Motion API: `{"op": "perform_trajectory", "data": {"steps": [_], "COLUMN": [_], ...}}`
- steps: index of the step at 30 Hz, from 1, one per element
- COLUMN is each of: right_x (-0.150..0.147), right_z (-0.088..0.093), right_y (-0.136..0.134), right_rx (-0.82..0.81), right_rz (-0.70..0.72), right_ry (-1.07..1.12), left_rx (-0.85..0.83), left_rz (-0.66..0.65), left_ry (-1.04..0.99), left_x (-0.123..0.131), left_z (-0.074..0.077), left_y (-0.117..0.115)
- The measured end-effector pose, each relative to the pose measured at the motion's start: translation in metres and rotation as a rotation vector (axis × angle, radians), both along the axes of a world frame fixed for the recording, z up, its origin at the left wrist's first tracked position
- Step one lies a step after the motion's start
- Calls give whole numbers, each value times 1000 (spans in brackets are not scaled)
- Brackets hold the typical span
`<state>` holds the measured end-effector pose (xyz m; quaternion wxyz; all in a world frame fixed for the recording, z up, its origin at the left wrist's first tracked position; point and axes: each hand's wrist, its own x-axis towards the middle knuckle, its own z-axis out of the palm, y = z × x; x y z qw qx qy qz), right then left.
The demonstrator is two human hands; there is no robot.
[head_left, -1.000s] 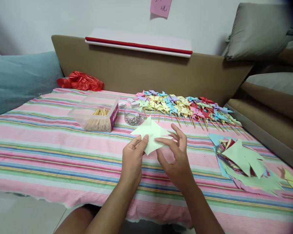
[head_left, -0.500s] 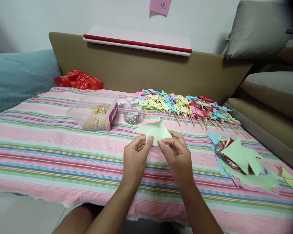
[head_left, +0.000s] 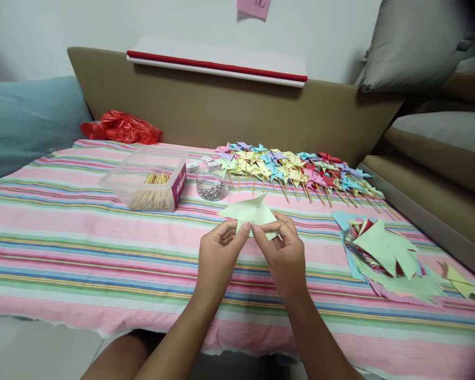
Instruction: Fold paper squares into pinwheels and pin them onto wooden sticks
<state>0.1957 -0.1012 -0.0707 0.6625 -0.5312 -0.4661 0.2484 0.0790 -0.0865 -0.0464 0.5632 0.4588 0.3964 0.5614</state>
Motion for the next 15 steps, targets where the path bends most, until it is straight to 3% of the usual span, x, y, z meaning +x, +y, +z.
{"op": "perform_trajectory", "data": {"steps": [7, 11, 15], "right_x": [-4, 2, 21], "right_z": [4, 12, 20], "right_y": [-1, 0, -4], "right_rx": [-31, -1, -199], "right_rz": [-27, -3, 297], "right_ry": [-40, 316, 432], "left_rx": [-37, -67, -28], "left_rz": [9, -9, -146], "left_ry": [-49, -50, 47], "left_x": [1, -2, -12], "left_z": [-2, -1, -1], "left_y": [2, 3, 7]}}
